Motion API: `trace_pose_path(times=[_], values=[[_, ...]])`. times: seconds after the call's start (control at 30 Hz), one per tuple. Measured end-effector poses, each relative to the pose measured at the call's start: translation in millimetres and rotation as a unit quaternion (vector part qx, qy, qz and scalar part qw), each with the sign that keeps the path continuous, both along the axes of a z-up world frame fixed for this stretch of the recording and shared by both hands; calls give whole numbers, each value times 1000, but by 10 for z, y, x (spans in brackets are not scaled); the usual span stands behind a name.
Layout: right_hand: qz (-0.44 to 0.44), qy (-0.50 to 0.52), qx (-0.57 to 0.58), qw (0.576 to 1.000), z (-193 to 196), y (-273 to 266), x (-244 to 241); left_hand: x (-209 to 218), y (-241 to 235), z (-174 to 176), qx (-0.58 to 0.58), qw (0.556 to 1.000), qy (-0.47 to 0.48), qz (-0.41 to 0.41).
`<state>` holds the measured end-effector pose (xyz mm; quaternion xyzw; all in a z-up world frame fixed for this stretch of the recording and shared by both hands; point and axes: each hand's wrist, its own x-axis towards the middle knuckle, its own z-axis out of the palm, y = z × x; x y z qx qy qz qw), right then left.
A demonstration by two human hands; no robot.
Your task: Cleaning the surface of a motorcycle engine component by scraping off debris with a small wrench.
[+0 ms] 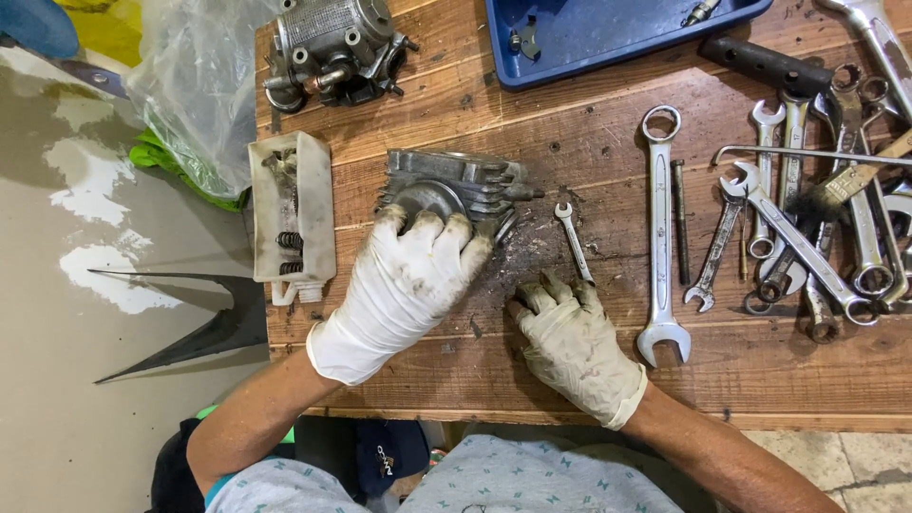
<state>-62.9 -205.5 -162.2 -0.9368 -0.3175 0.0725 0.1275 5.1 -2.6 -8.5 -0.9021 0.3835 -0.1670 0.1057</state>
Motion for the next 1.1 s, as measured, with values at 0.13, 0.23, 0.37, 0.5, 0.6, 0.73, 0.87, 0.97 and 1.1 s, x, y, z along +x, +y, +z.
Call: trace_pose_path(times=[0.13, 0.23, 0.37, 0.5, 0.6, 0.73, 0.87, 0.97, 1.1], values=[[-18, 67, 57, 996, 185, -26, 50, 25, 6, -60, 9, 1000, -10, 1], [-46, 168, 140, 975, 243, -28, 52, 42, 17, -108, 8, 1000, -23, 10], [-10, 21, 2, 1000, 28, -5, -12, 32, 8, -44, -2, 1000, -20, 18], [-11, -1, 8, 1000, -93, 1, -46, -21, -80, 154, -30, 999, 25, 26], [-8, -21, 5, 1000, -29, -4, -27, -31, -40, 109, -18, 1000, 13, 16], [-17, 14, 16, 1000, -36, 4, -15, 5, -4, -6, -25, 1000, 11, 9], [-19, -19, 56, 998, -35, -10, -14, 52, 49, -136, -20, 999, -29, 14], [-20, -26, 58, 998, -56, -7, -24, 55, 50, -118, -27, 999, -37, 15], [-16, -57, 56, 997, -87, -8, -32, 56, 47, -45, -43, 998, -37, 4]])
